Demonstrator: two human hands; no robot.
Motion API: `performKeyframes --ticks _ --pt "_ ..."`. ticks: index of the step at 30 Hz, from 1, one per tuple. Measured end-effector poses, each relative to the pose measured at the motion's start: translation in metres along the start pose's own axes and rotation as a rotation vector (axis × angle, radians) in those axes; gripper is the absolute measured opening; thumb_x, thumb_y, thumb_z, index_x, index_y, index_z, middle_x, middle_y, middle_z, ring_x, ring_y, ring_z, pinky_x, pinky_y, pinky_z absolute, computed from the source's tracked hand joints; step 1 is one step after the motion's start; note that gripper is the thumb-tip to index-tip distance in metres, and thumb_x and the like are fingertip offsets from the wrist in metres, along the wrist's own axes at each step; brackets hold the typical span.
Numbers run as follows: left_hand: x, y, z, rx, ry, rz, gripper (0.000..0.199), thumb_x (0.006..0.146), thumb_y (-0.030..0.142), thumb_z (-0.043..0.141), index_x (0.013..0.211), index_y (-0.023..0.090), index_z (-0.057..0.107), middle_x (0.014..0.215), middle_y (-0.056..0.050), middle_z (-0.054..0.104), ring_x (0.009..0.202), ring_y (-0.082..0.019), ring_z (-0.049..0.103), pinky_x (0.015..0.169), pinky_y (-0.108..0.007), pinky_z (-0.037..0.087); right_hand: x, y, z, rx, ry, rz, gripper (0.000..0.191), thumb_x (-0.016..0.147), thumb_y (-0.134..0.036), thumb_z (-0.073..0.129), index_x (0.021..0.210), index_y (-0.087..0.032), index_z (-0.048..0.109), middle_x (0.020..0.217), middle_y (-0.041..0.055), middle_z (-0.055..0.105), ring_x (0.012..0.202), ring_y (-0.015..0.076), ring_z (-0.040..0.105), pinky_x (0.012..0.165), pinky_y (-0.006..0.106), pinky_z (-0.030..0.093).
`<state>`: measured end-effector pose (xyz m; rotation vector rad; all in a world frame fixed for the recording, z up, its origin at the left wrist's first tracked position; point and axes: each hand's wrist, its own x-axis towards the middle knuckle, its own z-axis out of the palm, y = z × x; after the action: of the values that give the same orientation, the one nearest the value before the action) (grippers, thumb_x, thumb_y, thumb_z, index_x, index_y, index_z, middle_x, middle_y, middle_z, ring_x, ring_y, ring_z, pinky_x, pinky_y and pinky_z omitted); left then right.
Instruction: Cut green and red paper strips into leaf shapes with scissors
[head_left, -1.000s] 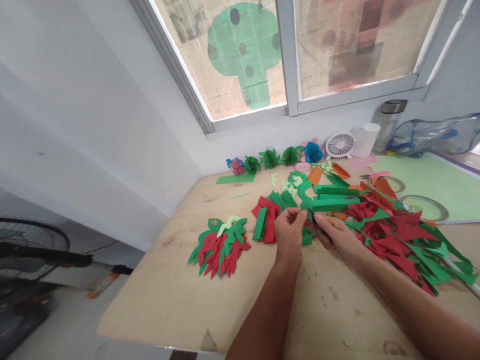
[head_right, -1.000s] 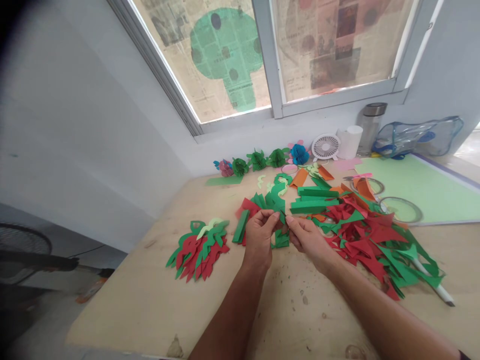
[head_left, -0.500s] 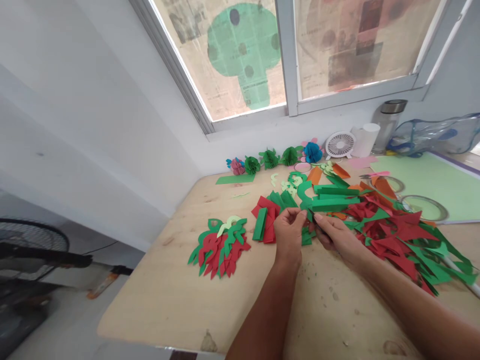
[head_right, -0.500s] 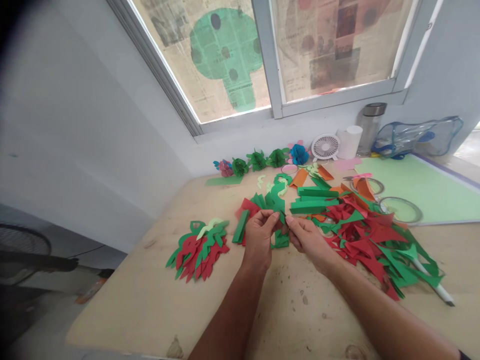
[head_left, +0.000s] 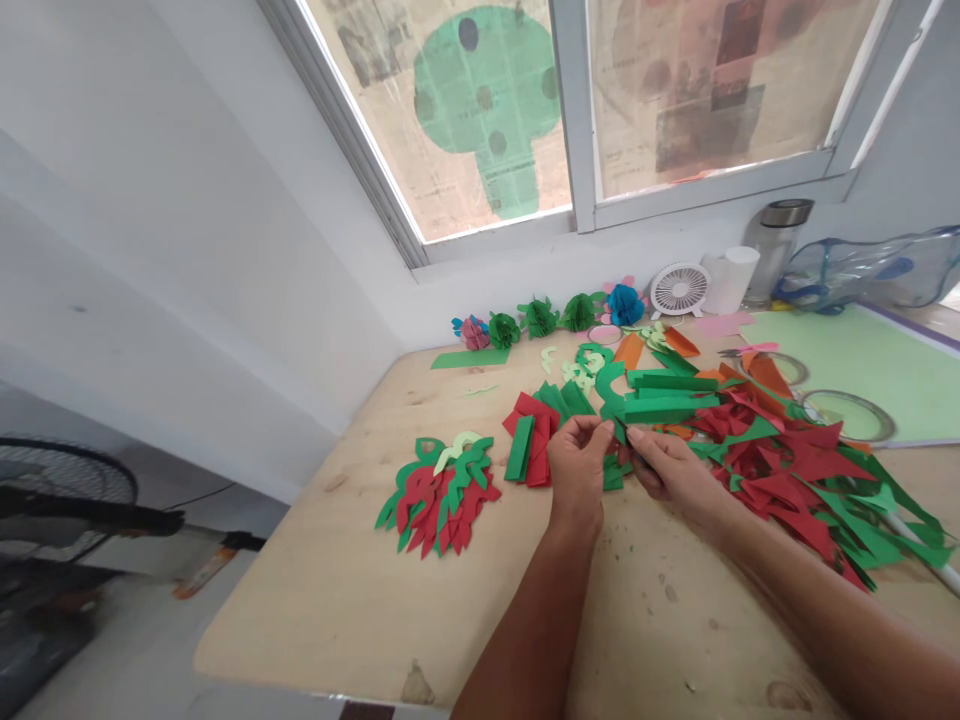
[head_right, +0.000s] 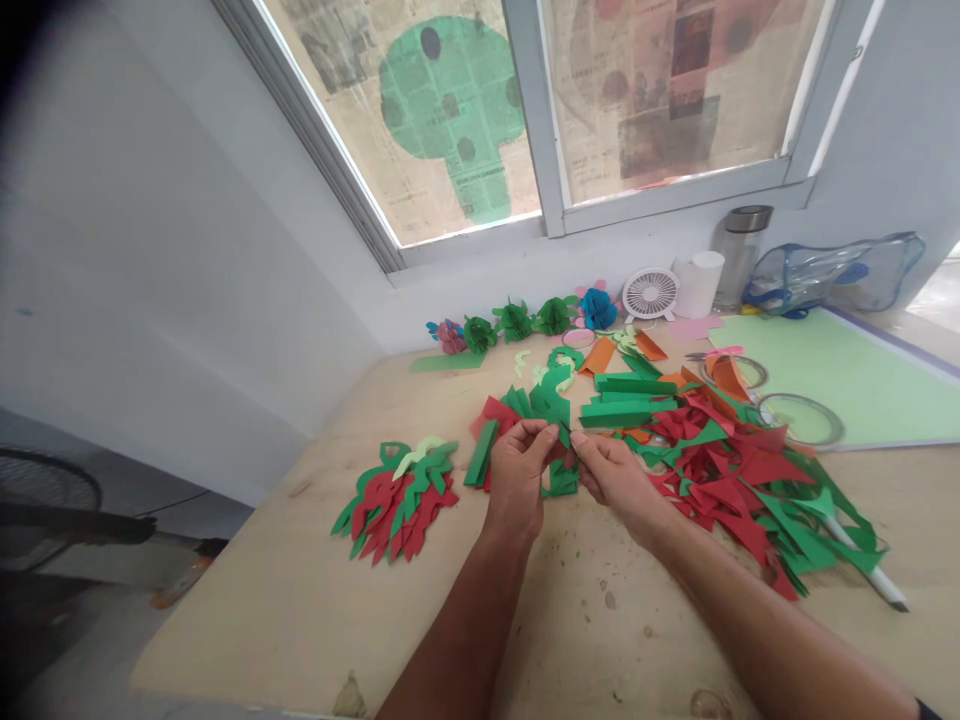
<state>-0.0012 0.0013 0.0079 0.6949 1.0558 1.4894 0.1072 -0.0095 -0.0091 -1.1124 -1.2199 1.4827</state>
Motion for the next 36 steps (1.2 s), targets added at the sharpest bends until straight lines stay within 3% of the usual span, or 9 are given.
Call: performKeyframes --ticks 14,36 --pt "0.001 0.003 -0.002 -0.025 0.013 -0.021 0.023 0.056 0.027 0.074 0.063 0.015 0.055 0.056 0.005 0.052 0.049 -0.006 0.047 0.053 -0.02 0.04 0.002 0.004 0.0 -0.032 -0.01 -0.006 0.047 0.078 -0.063 0.049 0.061 -0.02 0.049 0.037 -0.0104 0.026 0.034 0.0068 0.018 0.037 0.023 0.011" --pt "0.002 0.008 -0.008 -0.002 -0.09 -0.077 0.024 0.055 0.027 0.075 0.062 0.014 0.056 0.056 0.004 0.053 0.051 -0.007 0.05 0.058 -0.022 0.044 0.0 -0.006 0.0 -0.114 -0.005 -0.031 0.049 0.075 -0.067 0.049 0.056 -0.021 0.044 0.037 -0.0093 0.028 0.036 0.0063 0.02 0.038 0.023 0.013"
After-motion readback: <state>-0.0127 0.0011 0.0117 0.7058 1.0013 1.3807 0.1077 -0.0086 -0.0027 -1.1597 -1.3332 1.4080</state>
